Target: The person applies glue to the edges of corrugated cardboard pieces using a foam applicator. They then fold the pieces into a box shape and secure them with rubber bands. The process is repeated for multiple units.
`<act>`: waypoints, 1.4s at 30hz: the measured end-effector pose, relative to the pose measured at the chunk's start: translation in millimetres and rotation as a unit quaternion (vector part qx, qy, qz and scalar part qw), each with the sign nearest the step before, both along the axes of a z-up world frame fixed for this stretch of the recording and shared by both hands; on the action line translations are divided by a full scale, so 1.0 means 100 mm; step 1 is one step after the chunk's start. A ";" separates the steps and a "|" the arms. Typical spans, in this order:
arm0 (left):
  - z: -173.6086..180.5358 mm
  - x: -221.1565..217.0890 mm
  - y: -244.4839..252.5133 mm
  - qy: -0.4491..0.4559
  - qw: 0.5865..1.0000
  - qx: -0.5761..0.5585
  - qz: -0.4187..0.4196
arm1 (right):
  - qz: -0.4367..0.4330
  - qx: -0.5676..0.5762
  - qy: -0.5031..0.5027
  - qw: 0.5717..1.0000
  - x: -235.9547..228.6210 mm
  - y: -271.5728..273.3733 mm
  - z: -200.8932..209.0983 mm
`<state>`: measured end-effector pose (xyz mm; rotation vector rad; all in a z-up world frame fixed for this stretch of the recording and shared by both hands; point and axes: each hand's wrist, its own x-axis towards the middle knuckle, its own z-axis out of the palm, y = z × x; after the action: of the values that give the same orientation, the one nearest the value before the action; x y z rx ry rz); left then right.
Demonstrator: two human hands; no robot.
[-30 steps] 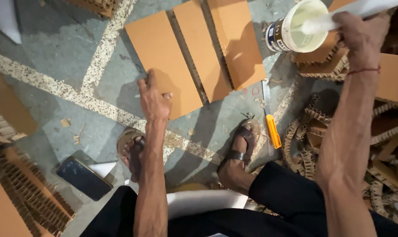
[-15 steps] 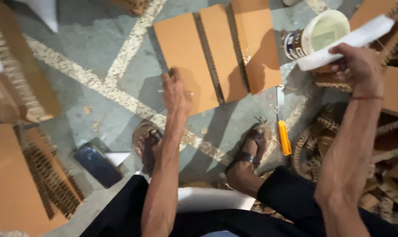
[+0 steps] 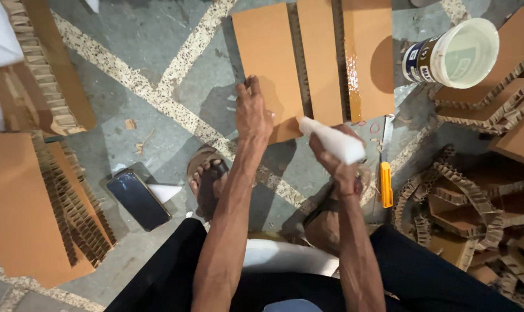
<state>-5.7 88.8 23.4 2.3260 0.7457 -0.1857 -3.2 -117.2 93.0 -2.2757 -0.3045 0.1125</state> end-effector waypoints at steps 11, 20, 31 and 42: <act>0.00 0.06 0.01 0.056 0.998 -0.005 -0.006 | -0.020 -0.064 -0.080 0.995 -0.18 0.26 -0.10; 0.04 0.04 0.03 0.075 0.997 -0.008 -0.012 | -0.007 -0.073 -0.105 0.992 0.04 0.35 -0.31; 0.00 0.02 0.03 0.069 0.997 -0.009 -0.015 | 0.009 0.079 -0.060 0.995 0.74 0.98 -0.29; -0.08 0.03 0.01 0.076 0.997 -0.001 -0.021 | 0.037 0.170 -0.091 0.981 1.72 1.48 -0.74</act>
<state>-3.0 89.6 15.2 2.3461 0.7695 -0.3846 168.8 31.1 18.9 -1.9378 -0.4682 -0.1031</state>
